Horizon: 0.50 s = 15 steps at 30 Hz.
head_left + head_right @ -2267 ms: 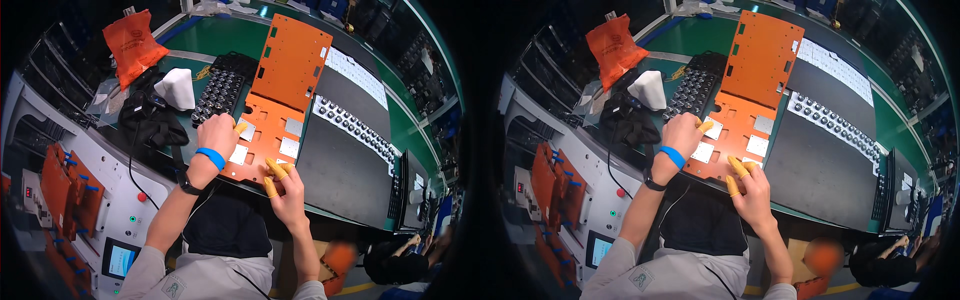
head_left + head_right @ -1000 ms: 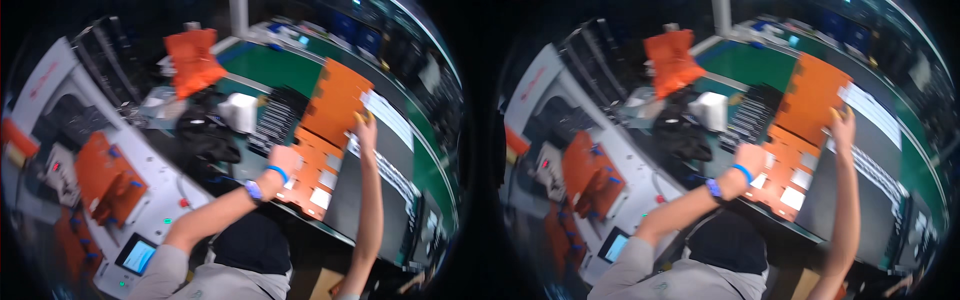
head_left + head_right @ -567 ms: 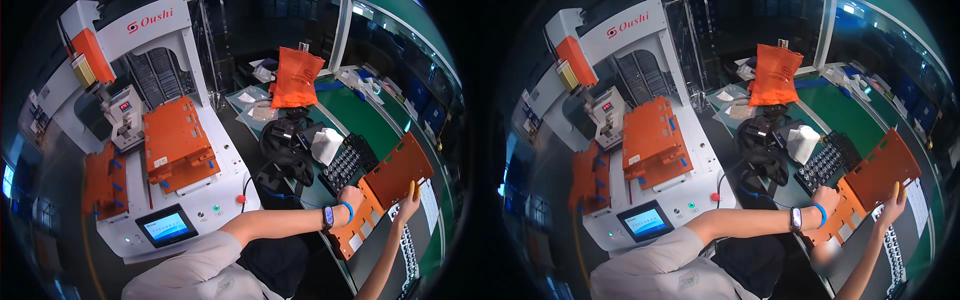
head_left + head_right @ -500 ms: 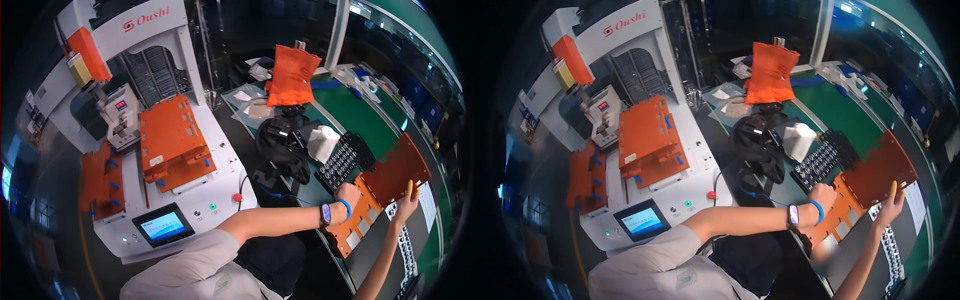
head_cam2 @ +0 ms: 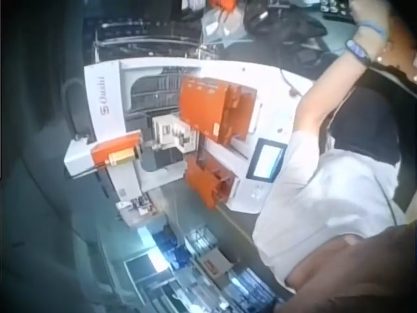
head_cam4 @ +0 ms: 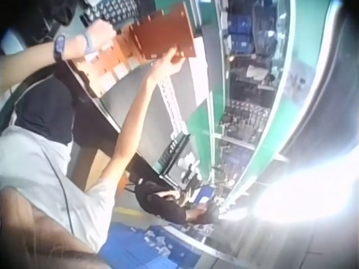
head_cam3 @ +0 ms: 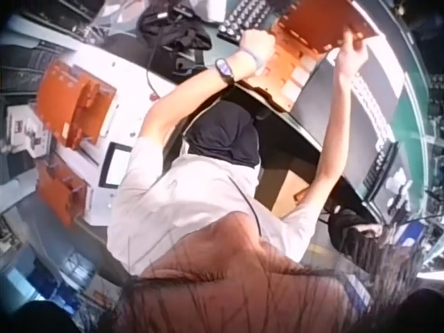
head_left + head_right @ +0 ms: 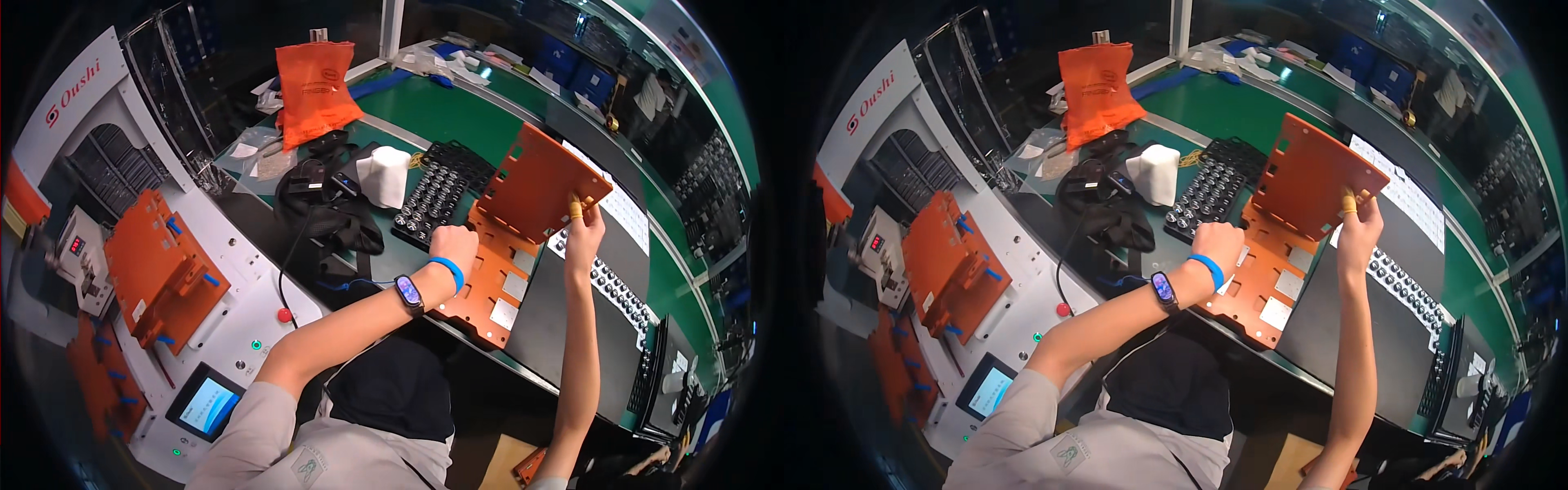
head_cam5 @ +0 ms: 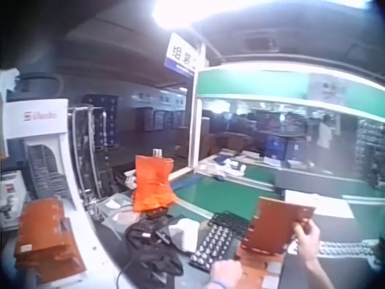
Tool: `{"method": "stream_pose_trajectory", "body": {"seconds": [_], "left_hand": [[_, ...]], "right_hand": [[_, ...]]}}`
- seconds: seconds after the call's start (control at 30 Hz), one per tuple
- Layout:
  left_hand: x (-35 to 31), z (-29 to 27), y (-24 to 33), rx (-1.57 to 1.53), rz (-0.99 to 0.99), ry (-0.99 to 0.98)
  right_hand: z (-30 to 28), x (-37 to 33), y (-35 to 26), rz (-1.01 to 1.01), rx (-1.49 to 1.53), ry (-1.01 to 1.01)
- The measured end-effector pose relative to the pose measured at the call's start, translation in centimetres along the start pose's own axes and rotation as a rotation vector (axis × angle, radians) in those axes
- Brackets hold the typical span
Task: The recorder is assembling small electronic components into a tray-like fixture and then loading the fixture into an automated testing machine.
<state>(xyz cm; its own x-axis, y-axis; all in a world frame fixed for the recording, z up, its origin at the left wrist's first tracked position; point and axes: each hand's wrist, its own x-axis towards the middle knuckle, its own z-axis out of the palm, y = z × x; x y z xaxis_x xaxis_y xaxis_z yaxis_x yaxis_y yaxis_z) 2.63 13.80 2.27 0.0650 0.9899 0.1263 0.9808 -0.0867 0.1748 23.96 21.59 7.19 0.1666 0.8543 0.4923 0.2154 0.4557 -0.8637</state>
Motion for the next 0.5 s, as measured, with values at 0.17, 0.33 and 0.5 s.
{"method": "stream_pose_trajectory", "body": {"seconds": [0.17,0.33,0.5], "left_hand": [[-0.1,1.2,0.1,0.033,0.019,0.087],[-0.5,1.3,-0.1,-0.001,-0.003,0.112],[-1.1,0.6,-1.8,-0.237,-0.125,0.146]], "right_hand": [[0.8,0.4,-0.7,0.029,0.037,0.027],[1.1,0.4,-1.0,0.076,0.116,0.058],[0.5,-2.7,-1.6,0.052,0.210,-0.023]]}}
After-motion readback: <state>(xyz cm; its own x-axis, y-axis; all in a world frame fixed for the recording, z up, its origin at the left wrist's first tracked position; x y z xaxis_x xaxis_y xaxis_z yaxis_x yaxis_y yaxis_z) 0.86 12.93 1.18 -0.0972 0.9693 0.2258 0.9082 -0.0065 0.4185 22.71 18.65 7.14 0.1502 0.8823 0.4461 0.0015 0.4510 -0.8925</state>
